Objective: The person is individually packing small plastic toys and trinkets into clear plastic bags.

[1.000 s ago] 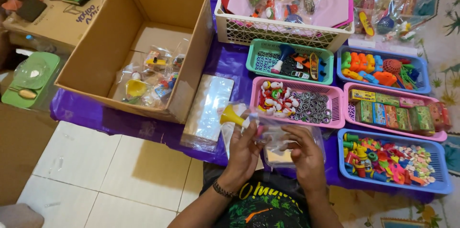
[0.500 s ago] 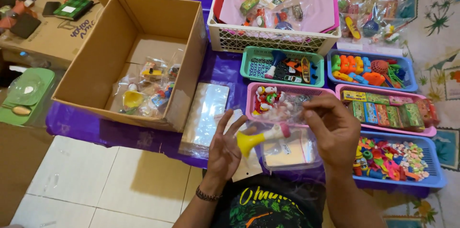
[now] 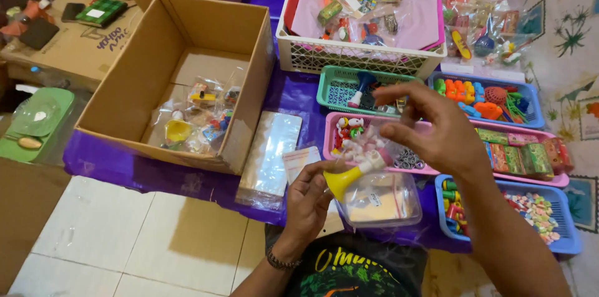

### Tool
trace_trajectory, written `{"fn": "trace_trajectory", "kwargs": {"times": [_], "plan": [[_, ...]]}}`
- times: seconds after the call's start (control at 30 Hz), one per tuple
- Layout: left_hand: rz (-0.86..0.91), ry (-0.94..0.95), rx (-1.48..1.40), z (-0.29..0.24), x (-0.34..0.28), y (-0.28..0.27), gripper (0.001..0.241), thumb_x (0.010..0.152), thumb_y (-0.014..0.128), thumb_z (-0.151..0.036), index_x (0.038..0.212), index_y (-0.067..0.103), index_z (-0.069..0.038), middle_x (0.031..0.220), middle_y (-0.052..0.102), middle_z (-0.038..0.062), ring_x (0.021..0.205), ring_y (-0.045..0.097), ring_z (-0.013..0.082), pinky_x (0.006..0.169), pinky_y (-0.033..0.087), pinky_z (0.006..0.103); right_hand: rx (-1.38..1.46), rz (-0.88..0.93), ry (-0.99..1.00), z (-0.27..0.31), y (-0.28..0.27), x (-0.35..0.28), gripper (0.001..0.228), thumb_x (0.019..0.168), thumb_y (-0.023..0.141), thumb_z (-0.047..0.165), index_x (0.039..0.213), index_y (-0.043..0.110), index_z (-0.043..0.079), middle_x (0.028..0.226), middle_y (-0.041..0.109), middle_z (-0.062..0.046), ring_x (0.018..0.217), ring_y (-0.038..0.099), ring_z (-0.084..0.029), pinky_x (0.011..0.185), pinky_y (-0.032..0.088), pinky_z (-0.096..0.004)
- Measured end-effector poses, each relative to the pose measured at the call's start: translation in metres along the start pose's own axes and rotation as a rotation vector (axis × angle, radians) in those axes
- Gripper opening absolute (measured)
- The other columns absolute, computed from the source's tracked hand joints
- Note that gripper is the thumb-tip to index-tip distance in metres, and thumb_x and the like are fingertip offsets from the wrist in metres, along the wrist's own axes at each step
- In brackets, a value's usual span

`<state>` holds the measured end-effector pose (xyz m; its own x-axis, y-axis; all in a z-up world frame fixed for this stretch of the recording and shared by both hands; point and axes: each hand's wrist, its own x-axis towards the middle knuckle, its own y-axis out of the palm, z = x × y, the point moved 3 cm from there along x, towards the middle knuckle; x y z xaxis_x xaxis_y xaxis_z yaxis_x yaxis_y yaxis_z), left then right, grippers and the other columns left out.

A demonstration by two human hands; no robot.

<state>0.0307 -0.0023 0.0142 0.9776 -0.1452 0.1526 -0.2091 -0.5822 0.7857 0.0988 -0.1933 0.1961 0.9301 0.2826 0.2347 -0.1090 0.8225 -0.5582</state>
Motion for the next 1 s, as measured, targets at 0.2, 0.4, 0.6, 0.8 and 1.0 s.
{"fn": "trace_trajectory", "kwargs": {"times": [0.2,0.4,0.6,0.8,1.0], "plan": [[-0.07,-0.03,-0.078,0.009,-0.003,-0.012,0.018,0.101,0.063,-0.017,0.108,0.064,0.0,0.122,0.069,0.018,0.114,0.069,0.0291,0.094,0.06,0.0418,-0.104,-0.132,0.016,-0.001,0.0,0.005,0.013,0.086,0.08,0.015,0.083,0.075,0.003,0.08,0.07,-0.002,0.072,0.06,-0.012,0.068,0.048,-0.027],[-0.06,-0.044,-0.151,0.01,0.0,-0.002,0.016,0.101,0.063,-0.017,0.112,0.066,-0.005,0.118,0.07,0.013,0.114,0.067,0.025,0.102,0.057,0.0452,-0.021,-0.271,-0.161,0.019,-0.001,0.001,0.04,0.088,0.075,0.005,0.127,0.063,0.001,0.123,0.063,-0.009,0.108,0.063,-0.022,0.099,0.052,-0.035],[-0.069,-0.008,-0.247,0.012,-0.002,-0.013,0.021,0.103,0.06,-0.018,0.116,0.063,-0.001,0.122,0.068,0.015,0.112,0.067,0.025,0.106,0.055,0.049,0.611,-0.323,0.376,-0.045,0.056,-0.041,0.061,0.092,0.053,0.041,0.134,0.053,-0.003,0.112,0.066,-0.019,0.099,0.067,-0.03,0.083,0.06,-0.04],[0.049,-0.096,-0.179,0.025,-0.008,-0.023,0.035,0.103,0.06,-0.018,0.135,0.053,-0.005,0.13,0.06,0.009,0.118,0.06,0.0185,0.101,0.051,0.0342,0.972,-0.427,0.249,-0.115,0.09,-0.059,0.016,0.094,0.068,-0.002,0.11,0.069,-0.004,0.094,0.07,-0.011,0.079,0.065,-0.015,0.074,0.053,-0.023],[-0.043,-0.131,0.402,-0.004,0.006,-0.004,0.078,0.084,0.075,-0.044,0.148,0.05,-0.005,0.117,0.068,0.012,0.093,0.069,0.0191,0.084,0.06,0.0311,0.61,-0.403,0.31,-0.075,0.086,-0.062,0.015,0.089,0.073,0.0,0.103,0.072,-0.004,0.082,0.07,-0.011,0.068,0.062,-0.016,0.064,0.054,-0.027]]}}
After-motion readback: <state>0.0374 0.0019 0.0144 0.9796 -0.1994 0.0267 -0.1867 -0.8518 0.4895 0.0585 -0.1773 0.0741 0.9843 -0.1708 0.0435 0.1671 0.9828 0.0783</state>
